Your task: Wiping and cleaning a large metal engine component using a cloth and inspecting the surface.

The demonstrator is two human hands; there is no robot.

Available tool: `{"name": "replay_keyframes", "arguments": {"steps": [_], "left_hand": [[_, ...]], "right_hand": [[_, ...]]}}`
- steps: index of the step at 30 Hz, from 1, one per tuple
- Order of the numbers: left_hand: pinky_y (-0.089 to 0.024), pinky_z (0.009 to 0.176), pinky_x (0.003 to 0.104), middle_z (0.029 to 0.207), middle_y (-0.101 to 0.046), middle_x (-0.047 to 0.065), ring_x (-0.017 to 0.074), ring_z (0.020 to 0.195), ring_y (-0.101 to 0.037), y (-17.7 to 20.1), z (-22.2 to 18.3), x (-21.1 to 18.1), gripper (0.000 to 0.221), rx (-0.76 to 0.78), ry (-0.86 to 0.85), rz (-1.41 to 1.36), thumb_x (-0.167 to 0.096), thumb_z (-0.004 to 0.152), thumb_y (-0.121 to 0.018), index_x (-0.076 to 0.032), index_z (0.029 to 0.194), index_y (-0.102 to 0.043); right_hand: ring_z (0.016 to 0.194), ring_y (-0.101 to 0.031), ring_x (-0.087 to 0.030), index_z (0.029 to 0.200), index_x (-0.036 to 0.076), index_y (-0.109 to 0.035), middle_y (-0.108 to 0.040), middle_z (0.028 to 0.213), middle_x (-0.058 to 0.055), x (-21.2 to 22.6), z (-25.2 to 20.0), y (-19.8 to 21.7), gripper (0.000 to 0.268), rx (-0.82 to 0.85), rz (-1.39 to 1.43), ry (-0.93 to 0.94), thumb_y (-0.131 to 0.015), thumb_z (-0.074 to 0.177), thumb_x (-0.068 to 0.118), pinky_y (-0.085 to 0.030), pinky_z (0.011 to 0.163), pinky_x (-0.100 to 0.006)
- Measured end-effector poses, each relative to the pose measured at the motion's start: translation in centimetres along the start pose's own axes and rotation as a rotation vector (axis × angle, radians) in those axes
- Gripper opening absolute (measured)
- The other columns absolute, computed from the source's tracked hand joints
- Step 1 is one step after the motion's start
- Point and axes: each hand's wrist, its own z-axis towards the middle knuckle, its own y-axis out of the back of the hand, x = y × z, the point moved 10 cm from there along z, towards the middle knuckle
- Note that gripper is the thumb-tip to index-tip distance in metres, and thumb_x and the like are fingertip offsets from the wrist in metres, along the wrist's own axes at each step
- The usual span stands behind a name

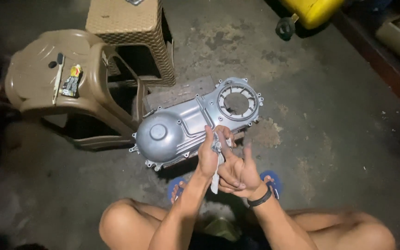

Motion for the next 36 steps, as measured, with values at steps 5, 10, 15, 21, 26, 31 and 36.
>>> {"name": "replay_keyframes", "arguments": {"steps": [5, 10, 15, 21, 26, 31, 36], "left_hand": [[-0.046, 0.078, 0.032, 0.078, -0.048, 0.003, 0.0162, 0.07, -0.048, -2.8, -0.6, -3.3, 0.056, 0.056, -0.064, -0.13, -0.059, 0.108, -0.028, -0.01, 0.09, -0.05], [-0.036, 0.074, 0.03, 0.08, -0.046, 0.004, 0.0163, 0.072, -0.044, -1.3, 0.2, -5.8, 0.042, 0.068, -0.115, -0.265, -0.048, 0.106, -0.042, -0.01, 0.09, -0.05], [-0.042, 0.096, 0.038, 0.085, -0.052, 0.009, 0.0271, 0.09, -0.057, -3.8, -0.5, -2.7, 0.045, 0.148, -0.006, -0.55, -0.049, 0.107, -0.042, -0.008, 0.09, -0.051], [-0.037, 0.091, 0.035, 0.08, -0.05, 0.005, 0.0231, 0.085, -0.054, -4.0, -1.3, -6.1, 0.045, 0.197, -0.101, -0.535, -0.051, 0.105, -0.039, -0.011, 0.089, -0.049], [-0.039, 0.094, 0.036, 0.082, -0.05, 0.005, 0.0213, 0.086, -0.051, -1.1, -0.8, -6.1, 0.032, -0.019, -0.348, -0.273, -0.034, 0.107, -0.042, -0.011, 0.086, -0.049], [-0.036, 0.109, 0.04, 0.096, -0.05, 0.005, 0.0201, 0.096, -0.048, -3.0, -2.4, -3.5, 0.026, -0.107, -0.526, 0.108, -0.033, 0.106, -0.045, -0.011, 0.092, -0.048], [-0.025, 0.059, 0.027, 0.075, -0.032, -0.002, 0.0089, 0.067, -0.03, 1.0, -1.6, -3.4, 0.028, -0.336, -0.549, 0.2, -0.021, 0.108, -0.041, -0.013, 0.081, -0.037]], "right_hand": [[0.032, -0.03, -0.007, 0.157, 0.046, -0.03, -0.041, 0.051, -0.002, -2.4, -2.9, 2.3, 0.081, -0.073, -0.006, -0.126, -0.025, 0.087, 0.085, -0.035, 0.039, -0.024], [0.04, -0.027, -0.007, 0.162, 0.025, -0.025, -0.041, 0.052, 0.001, -1.3, -4.4, 1.8, 0.077, -0.058, -0.087, -0.156, -0.043, 0.097, 0.062, -0.027, 0.044, -0.024], [0.037, -0.042, -0.009, 0.164, 0.028, -0.006, -0.046, 0.049, -0.001, -0.9, -1.3, -4.2, 0.098, 0.053, 0.142, -0.12, -0.05, 0.086, 0.068, -0.045, 0.045, -0.025], [0.033, -0.034, -0.012, 0.161, 0.025, -0.033, -0.052, 0.057, -0.014, -4.4, -4.3, 4.7, 0.077, -0.117, 0.024, -0.149, -0.03, 0.098, 0.069, -0.035, 0.035, -0.026], [0.077, -0.056, -0.015, 0.147, 0.0, -0.047, -0.057, 0.089, -0.003, 2.9, -4.4, 7.7, 0.059, -0.776, -0.519, 0.139, -0.048, 0.1, 0.036, -0.048, 0.06, -0.026], [0.123, -0.055, -0.018, 0.147, 0.012, -0.049, -0.058, 0.144, -0.008, 2.4, -5.0, 9.6, 0.053, -0.947, -0.865, 0.202, -0.044, 0.101, 0.037, -0.044, 0.094, -0.033], [0.136, -0.05, -0.022, 0.14, 0.01, -0.057, -0.056, 0.146, -0.01, 0.8, -6.0, 8.9, 0.052, -0.863, -1.355, 0.017, -0.044, 0.091, 0.019, -0.03, 0.117, -0.035]]}}
